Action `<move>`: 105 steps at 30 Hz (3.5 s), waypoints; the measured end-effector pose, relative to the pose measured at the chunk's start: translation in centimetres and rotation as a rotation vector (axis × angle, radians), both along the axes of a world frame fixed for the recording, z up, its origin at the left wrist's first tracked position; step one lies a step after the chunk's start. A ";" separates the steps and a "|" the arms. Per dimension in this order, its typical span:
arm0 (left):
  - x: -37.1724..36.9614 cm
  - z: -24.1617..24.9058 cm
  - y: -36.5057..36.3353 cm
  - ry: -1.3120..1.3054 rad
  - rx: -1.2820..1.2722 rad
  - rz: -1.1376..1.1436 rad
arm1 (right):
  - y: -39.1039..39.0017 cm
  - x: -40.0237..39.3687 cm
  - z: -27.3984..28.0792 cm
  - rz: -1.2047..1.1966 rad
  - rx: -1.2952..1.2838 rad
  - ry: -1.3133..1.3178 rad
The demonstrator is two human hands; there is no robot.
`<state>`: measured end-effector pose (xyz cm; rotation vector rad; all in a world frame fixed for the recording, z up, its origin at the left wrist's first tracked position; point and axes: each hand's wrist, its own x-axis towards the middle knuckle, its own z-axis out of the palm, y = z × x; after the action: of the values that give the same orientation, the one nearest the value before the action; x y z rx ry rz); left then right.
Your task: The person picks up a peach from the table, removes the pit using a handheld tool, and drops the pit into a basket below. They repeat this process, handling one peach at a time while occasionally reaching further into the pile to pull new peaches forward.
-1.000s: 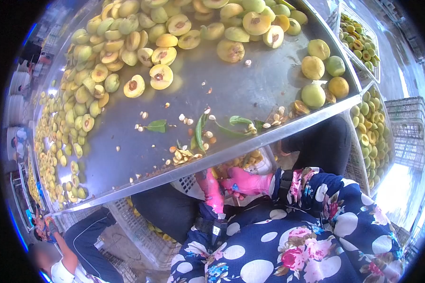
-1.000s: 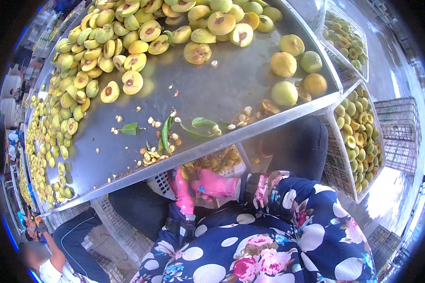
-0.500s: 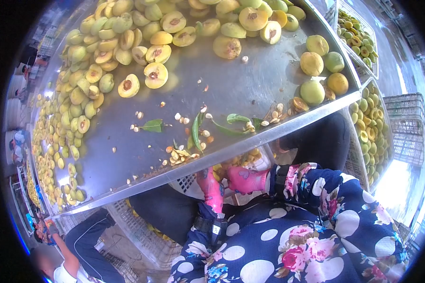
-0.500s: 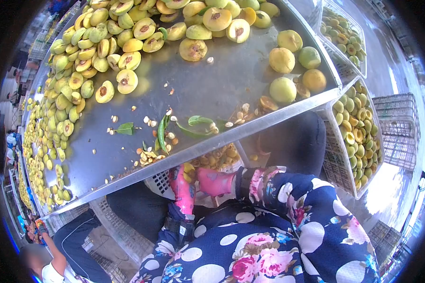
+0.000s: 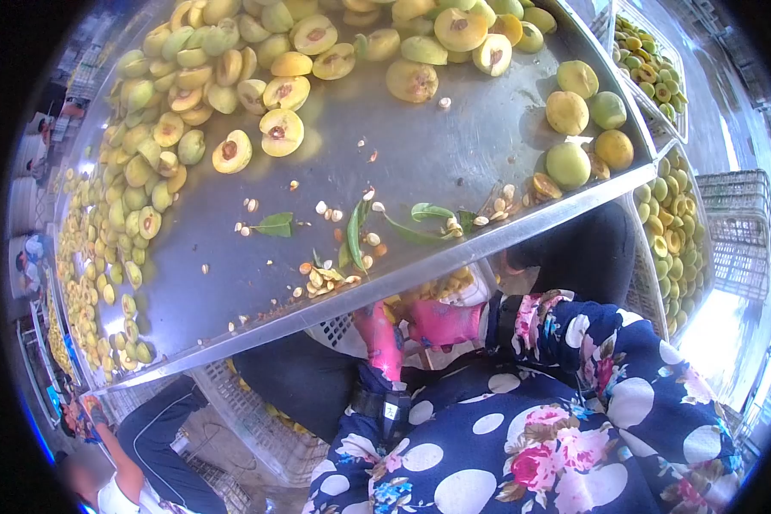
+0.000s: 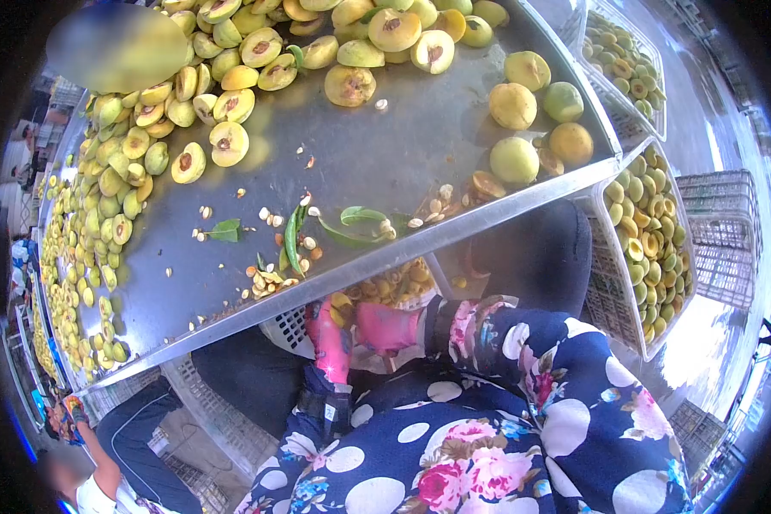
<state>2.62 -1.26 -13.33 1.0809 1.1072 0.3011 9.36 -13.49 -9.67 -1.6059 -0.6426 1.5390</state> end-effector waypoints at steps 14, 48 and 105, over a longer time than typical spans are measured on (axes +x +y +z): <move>-0.6 2.8 1.6 -0.175 -0.449 0.112 | -0.3 -0.1 -2.3 -0.293 0.092 -0.485; 27.3 19.0 -16.1 -0.753 1.162 -1.211 | -3.5 1.5 5.4 -0.168 0.094 -0.107; 0.8 21.6 -1.4 -0.445 -0.189 -0.700 | -5.8 1.8 18.7 -0.838 0.490 0.281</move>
<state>3.44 -2.66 8.30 1.0954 0.3142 -0.1197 11.20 -19.33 9.00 -1.0413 -0.1220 0.8590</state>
